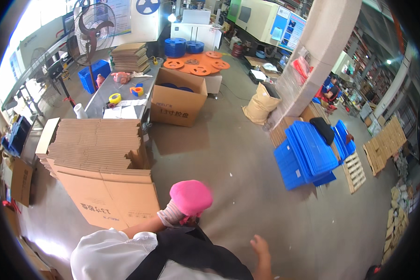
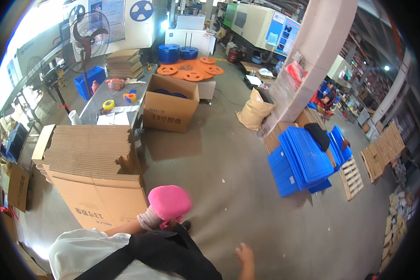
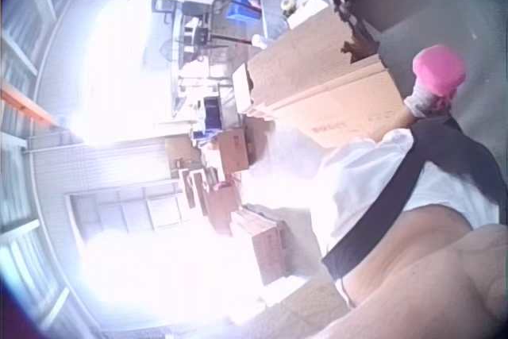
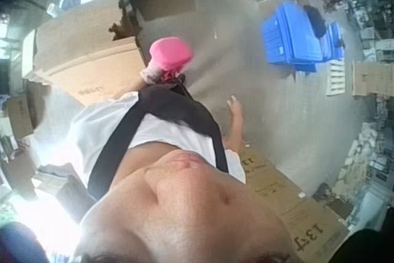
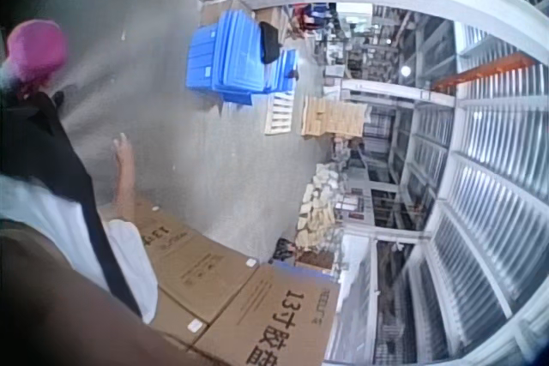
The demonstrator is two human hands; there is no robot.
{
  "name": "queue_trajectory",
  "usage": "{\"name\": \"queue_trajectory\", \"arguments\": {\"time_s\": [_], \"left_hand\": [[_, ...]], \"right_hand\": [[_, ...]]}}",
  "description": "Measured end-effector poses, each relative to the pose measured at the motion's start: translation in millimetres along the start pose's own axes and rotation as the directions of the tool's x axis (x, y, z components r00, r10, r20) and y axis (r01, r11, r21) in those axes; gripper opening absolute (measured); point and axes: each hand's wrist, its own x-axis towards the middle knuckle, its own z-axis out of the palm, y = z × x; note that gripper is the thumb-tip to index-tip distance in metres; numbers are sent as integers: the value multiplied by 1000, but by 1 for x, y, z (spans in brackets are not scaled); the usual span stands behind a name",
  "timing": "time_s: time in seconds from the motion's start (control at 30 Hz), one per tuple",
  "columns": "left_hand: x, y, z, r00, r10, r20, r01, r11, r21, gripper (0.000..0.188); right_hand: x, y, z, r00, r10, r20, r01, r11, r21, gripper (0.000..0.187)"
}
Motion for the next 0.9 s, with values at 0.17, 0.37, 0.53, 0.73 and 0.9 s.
{"name": "queue_trajectory", "arguments": {"time_s": [0.17, 0.37, 0.53, 0.73, 0.9], "left_hand": [[103, -18, -43, 960, -195, -200, 188, 981, -54, 36], [293, 26, -48, 981, -146, -125, 111, 960, -257, 42], [433, 106, -16, 989, -104, -104, 105, 994, 0, 35], [595, 130, -35, 976, -179, -124, 173, 983, -61, 32], [706, 189, 3, 935, -218, -279, 215, 976, -41, 38]], "right_hand": [[191, -51, -61, 988, 15, -154, 79, 807, 585, 47], [302, -31, -52, 891, -226, 393, -18, 849, 529, 37], [368, 57, -57, 884, 323, 339, -447, 796, 408, 35], [506, 78, -117, 841, 393, 372, -529, 741, 413, 34], [670, 64, -167, 855, 320, 408, -481, 781, 398, 34]]}}
